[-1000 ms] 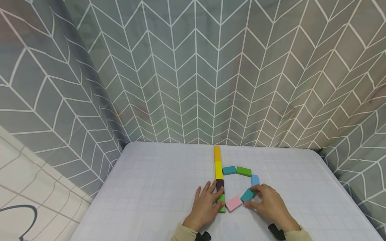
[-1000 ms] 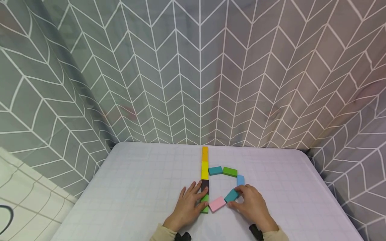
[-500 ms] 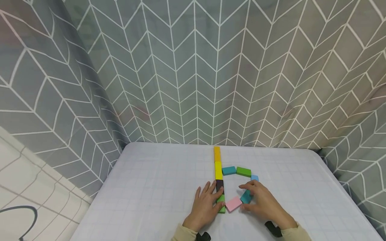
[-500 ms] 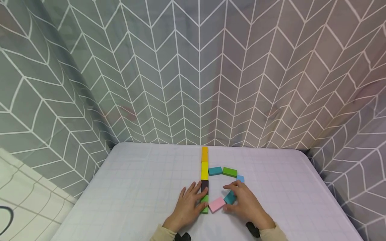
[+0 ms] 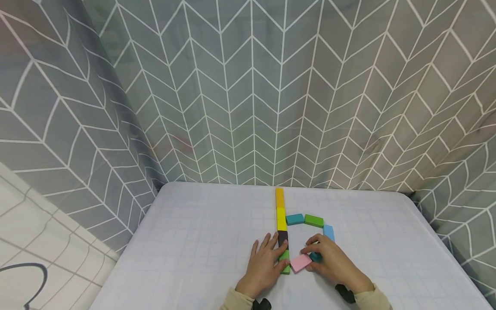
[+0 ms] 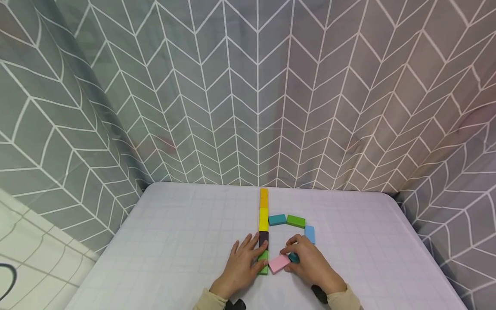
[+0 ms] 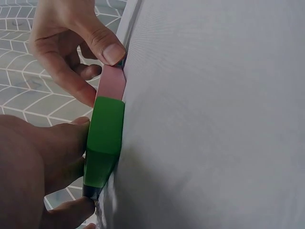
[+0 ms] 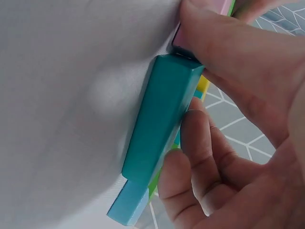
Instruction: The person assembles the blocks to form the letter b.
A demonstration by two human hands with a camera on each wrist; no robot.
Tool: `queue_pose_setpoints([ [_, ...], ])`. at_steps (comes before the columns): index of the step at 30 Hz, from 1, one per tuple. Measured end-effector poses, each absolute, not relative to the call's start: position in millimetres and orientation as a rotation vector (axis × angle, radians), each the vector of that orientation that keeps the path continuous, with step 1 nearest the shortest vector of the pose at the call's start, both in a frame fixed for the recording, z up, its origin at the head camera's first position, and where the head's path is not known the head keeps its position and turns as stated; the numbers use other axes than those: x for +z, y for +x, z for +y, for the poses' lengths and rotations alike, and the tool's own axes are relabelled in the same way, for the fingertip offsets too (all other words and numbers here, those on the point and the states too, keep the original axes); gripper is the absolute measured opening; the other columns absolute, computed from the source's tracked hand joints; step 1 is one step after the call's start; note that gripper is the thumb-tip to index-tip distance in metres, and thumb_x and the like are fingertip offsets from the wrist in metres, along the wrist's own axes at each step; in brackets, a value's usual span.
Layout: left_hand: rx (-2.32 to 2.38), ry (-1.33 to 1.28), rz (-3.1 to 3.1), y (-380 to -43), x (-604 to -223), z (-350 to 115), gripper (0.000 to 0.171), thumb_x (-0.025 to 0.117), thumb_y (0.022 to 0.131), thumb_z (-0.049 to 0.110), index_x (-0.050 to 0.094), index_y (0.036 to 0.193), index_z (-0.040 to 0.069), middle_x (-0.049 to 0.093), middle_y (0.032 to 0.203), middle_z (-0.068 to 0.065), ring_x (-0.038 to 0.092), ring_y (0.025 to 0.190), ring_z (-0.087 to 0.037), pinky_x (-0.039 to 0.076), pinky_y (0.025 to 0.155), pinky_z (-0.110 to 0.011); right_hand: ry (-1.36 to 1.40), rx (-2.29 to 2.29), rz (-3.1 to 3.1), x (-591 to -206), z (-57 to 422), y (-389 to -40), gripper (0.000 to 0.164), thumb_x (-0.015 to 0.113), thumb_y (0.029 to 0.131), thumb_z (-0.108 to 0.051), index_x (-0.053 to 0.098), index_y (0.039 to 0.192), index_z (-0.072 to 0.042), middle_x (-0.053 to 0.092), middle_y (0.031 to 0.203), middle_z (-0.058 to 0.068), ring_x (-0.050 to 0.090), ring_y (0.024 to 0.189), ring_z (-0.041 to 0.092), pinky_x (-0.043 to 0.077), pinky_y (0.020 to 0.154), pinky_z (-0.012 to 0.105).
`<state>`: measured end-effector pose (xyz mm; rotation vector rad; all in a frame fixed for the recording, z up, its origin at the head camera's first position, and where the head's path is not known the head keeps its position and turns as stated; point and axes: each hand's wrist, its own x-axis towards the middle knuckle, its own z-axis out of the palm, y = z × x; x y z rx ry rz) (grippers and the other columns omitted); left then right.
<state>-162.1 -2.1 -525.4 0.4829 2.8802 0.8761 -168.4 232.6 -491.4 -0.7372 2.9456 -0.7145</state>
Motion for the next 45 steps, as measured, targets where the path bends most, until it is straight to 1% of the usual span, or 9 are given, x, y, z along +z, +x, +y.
queue_pose_setpoints([
  [8,0.854,0.479,2.888,-162.8,-525.2,-1.9,0.053,0.072,0.100,0.041,0.062,0.150,0.026,0.045,0.168,-0.008,0.036,0.158,-0.036,0.026,0.124,-0.071,-0.695,-0.713,2.938,-489.2,231.2,-170.9,0.030,0.096,0.076,-0.025,0.083,0.103,-0.022,0.067,0.118,0.001,0.063,0.110,0.024,0.058,0.095,0.055],
  [20,0.848,0.467,2.890,-162.4,-525.0,-1.6,0.053,0.073,0.100,0.041,0.062,0.150,0.027,0.045,0.168,-0.008,0.037,0.158,-0.036,0.026,0.124,-0.071,-0.695,-0.708,2.927,-490.8,230.9,-171.8,0.030,0.098,0.075,-0.029,0.080,0.099,-0.024,0.067,0.115,-0.002,0.062,0.109,0.021,0.058,0.095,0.052],
  [23,0.848,0.463,2.886,-162.4,-524.7,-1.3,0.053,0.072,0.100,0.042,0.062,0.150,0.027,0.045,0.168,-0.008,0.037,0.158,-0.036,0.026,0.124,-0.071,-0.733,-0.737,2.915,-489.5,235.9,-174.4,0.037,0.097,0.075,-0.033,0.080,0.106,-0.023,0.067,0.118,-0.001,0.063,0.109,0.023,0.059,0.095,0.050],
  [25,0.854,0.466,2.881,-162.5,-524.8,-1.1,0.053,0.072,0.100,0.042,0.062,0.150,0.027,0.045,0.168,-0.008,0.036,0.158,-0.036,0.026,0.125,-0.071,-0.758,-0.786,2.930,-487.2,243.4,-178.3,0.042,0.096,0.077,-0.033,0.080,0.112,-0.019,0.068,0.120,0.001,0.065,0.109,0.025,0.059,0.094,0.049],
  [28,0.859,0.468,2.877,-162.3,-524.7,-0.9,0.053,0.072,0.100,0.041,0.062,0.150,0.027,0.045,0.168,-0.008,0.036,0.158,-0.036,0.025,0.125,-0.071,-0.721,-0.865,3.013,-482.2,260.3,-186.9,0.046,0.093,0.082,-0.030,0.077,0.121,-0.012,0.069,0.122,0.007,0.068,0.106,0.027,0.060,0.089,0.048],
  [32,0.860,0.464,2.877,-162.4,-524.6,-0.6,0.052,0.072,0.100,0.041,0.063,0.150,0.027,0.045,0.167,-0.008,0.037,0.158,-0.036,0.025,0.125,-0.071,-0.565,-0.903,3.114,-478.9,287.0,-198.1,0.049,0.088,0.088,-0.023,0.072,0.130,-0.004,0.068,0.126,0.019,0.070,0.105,0.034,0.060,0.085,0.055],
  [35,0.866,0.457,2.873,-162.2,-524.5,0.0,0.053,0.073,0.100,0.041,0.063,0.150,0.027,0.046,0.167,-0.008,0.036,0.158,-0.036,0.025,0.125,-0.071,-0.492,-0.910,3.086,-482.5,303.1,-203.3,0.056,0.087,0.088,-0.020,0.066,0.136,0.002,0.067,0.128,0.024,0.070,0.107,0.038,0.059,0.085,0.057],
  [39,0.867,0.448,2.869,-161.7,-524.5,0.6,0.053,0.073,0.100,0.041,0.063,0.149,0.026,0.045,0.168,-0.008,0.036,0.158,-0.036,0.024,0.125,-0.071,-0.469,-0.912,3.021,-490.6,312.8,-206.7,0.060,0.087,0.089,-0.020,0.063,0.138,0.006,0.071,0.126,0.023,0.071,0.106,0.034,0.059,0.087,0.051],
  [45,0.860,0.448,2.871,-161.9,-524.3,0.0,0.053,0.072,0.100,0.042,0.062,0.150,0.027,0.045,0.168,-0.008,0.036,0.158,-0.035,0.024,0.125,-0.071,-0.470,-0.942,3.003,-496.8,310.7,-209.1,0.054,0.088,0.088,-0.023,0.068,0.131,0.004,0.072,0.121,0.018,0.071,0.105,0.031,0.059,0.088,0.045],
])
